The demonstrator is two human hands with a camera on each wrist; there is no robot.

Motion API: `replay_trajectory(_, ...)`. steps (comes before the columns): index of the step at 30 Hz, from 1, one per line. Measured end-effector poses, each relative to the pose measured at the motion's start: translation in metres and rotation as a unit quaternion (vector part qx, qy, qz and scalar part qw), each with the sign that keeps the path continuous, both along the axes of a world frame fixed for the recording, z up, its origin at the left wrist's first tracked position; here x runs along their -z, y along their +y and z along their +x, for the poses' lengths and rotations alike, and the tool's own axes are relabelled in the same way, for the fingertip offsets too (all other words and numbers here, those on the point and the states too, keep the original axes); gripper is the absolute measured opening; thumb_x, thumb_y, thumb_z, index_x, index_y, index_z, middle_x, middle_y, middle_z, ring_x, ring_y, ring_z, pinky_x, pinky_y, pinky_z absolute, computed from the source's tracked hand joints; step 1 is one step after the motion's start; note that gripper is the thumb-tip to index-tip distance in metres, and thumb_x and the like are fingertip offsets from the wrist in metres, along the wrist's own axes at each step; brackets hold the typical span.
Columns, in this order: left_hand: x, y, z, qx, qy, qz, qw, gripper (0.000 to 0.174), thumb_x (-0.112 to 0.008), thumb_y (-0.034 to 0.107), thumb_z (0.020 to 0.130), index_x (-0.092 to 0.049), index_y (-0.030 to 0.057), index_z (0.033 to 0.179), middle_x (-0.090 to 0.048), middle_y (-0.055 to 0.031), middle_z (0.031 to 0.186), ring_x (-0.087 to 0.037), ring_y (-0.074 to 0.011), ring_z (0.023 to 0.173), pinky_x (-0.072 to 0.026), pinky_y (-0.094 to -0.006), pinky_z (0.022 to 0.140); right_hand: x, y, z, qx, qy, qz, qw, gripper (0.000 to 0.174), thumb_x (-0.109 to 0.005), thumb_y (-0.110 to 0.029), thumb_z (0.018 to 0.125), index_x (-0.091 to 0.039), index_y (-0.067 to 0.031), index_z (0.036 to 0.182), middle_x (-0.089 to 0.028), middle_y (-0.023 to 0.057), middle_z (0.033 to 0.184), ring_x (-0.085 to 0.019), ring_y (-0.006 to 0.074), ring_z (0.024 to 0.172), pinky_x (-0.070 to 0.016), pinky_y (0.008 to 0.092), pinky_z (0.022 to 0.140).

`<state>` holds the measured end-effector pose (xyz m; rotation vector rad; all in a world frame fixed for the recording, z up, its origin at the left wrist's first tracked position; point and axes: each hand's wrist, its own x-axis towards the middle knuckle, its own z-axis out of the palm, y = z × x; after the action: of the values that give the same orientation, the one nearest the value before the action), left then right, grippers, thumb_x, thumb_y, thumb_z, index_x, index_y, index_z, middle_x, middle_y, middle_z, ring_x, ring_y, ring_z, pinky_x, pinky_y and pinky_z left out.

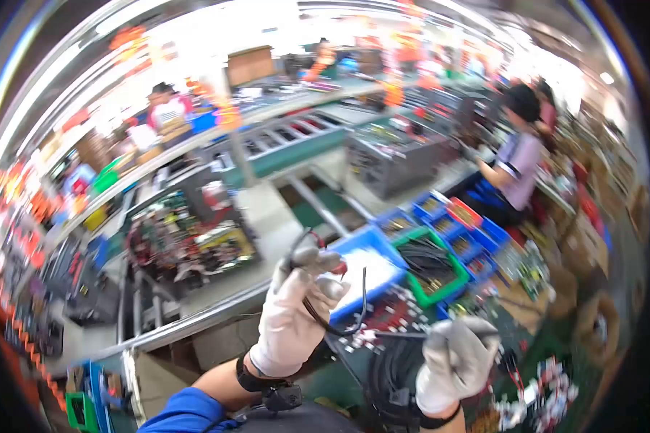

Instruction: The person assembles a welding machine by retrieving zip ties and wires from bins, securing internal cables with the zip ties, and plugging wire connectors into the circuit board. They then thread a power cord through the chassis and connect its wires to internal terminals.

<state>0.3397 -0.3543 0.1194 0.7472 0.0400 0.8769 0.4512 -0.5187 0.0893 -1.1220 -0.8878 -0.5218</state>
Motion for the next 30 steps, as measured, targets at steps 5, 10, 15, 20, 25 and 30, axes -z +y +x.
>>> replay_trajectory(5, -0.001, 0.099, -0.11, 0.127, -0.283, 0.027, 0.95, 0.051, -0.053, 0.03, 0.096, -0.044, 0.0043, 0.139, -0.065, -0.0167, 0.106, -0.056, -0.0154, 0.057, -0.0511, -0.0362, 0.074, -0.035, 0.091, -0.056, -0.308, 0.084, 0.091, 0.943, 0.03, -0.072, -0.005, 0.081, -0.057, -0.0058, 0.107, -0.05, 0.0071, 0.111, -0.056, 0.0147, 0.084, -0.0494, 0.0268, 0.073)
replay_trajectory(10, -0.015, 0.155, -0.223, 0.006, 0.111, 0.216, 0.97, 0.042, -0.054, 0.022, 0.092, -0.057, -0.007, 0.122, -0.067, -0.0208, 0.084, -0.061, -0.0172, 0.059, -0.0519, -0.0308, 0.062, -0.054, 0.192, -0.096, -0.036, -0.205, -0.114, 0.971, 0.026, -0.077, 0.004, 0.065, -0.066, -0.0093, 0.086, -0.059, 0.0071, 0.082, -0.056, 0.0212, 0.08, -0.0452, 0.0298, 0.069)
replay_trajectory(15, 0.001, 0.239, -0.26, -0.072, 0.261, 0.184, 0.945, 0.033, -0.048, 0.012, 0.099, -0.054, -0.0029, 0.128, -0.066, -0.01, 0.104, -0.062, -0.0088, 0.077, -0.0512, -0.0242, 0.073, -0.081, 0.303, -0.082, -0.006, -0.091, -0.263, 0.961, 0.012, -0.067, -0.003, 0.08, -0.067, -0.003, 0.092, -0.067, 0.0102, 0.086, -0.066, 0.0233, 0.081, -0.0512, 0.032, 0.075)
replay_trajectory(20, 0.018, 0.315, -0.235, -0.14, 0.329, 0.198, 0.913, 0.035, -0.048, 0.014, 0.1, -0.05, -0.001, 0.131, -0.066, -0.009, 0.101, -0.053, -0.0034, 0.058, -0.0459, -0.0185, 0.056, -0.067, 0.434, 0.004, -0.119, 0.046, -0.245, 0.961, 0.014, -0.066, -0.006, 0.084, -0.069, -0.0031, 0.098, -0.067, 0.0017, 0.083, -0.058, 0.0069, 0.068, -0.0475, 0.022, 0.063)
replay_trajectory(25, 0.033, 0.378, -0.176, -0.242, 0.4, 0.285, 0.837, 0.041, -0.047, 0.015, 0.099, -0.045, 0.0028, 0.137, -0.062, -0.0067, 0.107, -0.048, -0.0035, 0.062, -0.0441, -0.0196, 0.056, -0.049, 0.524, 0.023, -0.311, 0.166, -0.265, 0.898, 0.01, -0.066, -0.002, 0.085, -0.069, -0.0003, 0.094, -0.066, 0.0019, 0.076, -0.057, 0.006, 0.061, -0.0455, 0.0204, 0.055)
replay_trajectory(30, 0.046, 0.431, -0.117, -0.343, 0.419, 0.422, 0.727, 0.048, -0.053, 0.016, 0.095, -0.042, 0.0032, 0.139, -0.059, -0.0111, 0.116, -0.052, -0.0114, 0.072, -0.0483, -0.0258, 0.067, -0.006, 0.574, 0.042, -0.489, 0.278, -0.305, 0.768, 0.017, -0.068, -0.007, 0.087, -0.066, 0.0012, 0.101, -0.067, 0.0067, 0.087, -0.065, 0.0141, 0.072, -0.052, 0.0238, 0.061)
